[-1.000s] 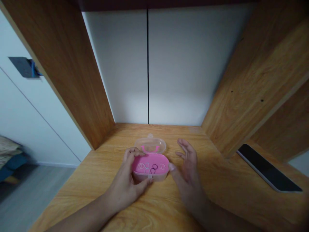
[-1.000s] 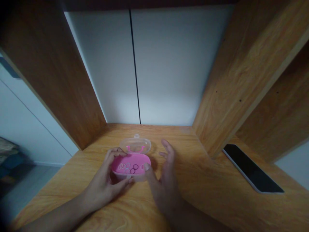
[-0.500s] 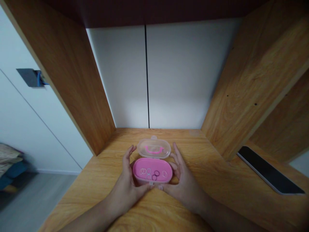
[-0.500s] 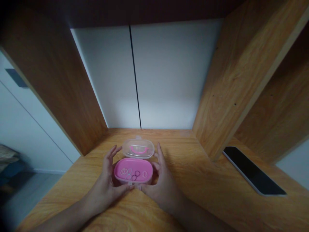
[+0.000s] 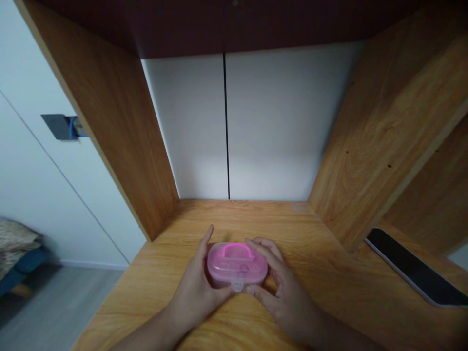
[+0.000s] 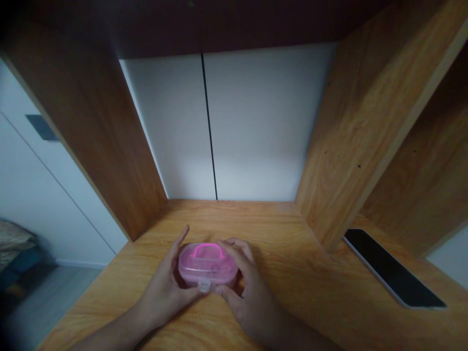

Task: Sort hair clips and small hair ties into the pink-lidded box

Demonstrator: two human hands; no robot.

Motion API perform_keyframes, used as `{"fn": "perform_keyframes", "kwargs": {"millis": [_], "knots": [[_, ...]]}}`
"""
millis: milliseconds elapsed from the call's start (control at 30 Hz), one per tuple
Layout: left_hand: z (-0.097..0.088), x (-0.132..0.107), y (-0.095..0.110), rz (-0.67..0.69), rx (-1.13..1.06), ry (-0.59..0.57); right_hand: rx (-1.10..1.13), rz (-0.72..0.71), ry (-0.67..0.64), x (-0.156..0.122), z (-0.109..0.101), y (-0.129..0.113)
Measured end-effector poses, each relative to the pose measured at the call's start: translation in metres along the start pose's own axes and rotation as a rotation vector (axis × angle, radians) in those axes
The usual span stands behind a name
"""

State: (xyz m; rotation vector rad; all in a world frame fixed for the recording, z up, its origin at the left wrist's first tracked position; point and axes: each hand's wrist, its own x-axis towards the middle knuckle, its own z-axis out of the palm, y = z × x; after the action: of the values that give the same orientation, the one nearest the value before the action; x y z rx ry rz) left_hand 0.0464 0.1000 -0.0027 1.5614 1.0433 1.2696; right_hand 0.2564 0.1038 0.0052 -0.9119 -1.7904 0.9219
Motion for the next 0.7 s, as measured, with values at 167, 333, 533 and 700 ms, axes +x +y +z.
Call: {"fn": "perform_keyframes", "kwargs": {"millis": [167,333,533,700], "knots": [[-0.0009,0.0047,0.001,0.059,0.104,0.0,-0.096,-0.025,-0.017,0.0012,-0.001,-0.0043],[-0.0021,0.0069,-0.0018,0.117,0.191,0.003,-0.093,0.0,-0.003,0.0006,0.001,-0.0056],[-0.0046,0.0077,-0.0002,0.184,0.367,0.012,-0.056,-0.012,0.0,0.0006,0.0011,-0.0057],[-0.0062,0.0075,0.0008,0.231,0.508,-0.003,-0.066,-0.002,0.013,0.0,0.0017,-0.0044]]}}
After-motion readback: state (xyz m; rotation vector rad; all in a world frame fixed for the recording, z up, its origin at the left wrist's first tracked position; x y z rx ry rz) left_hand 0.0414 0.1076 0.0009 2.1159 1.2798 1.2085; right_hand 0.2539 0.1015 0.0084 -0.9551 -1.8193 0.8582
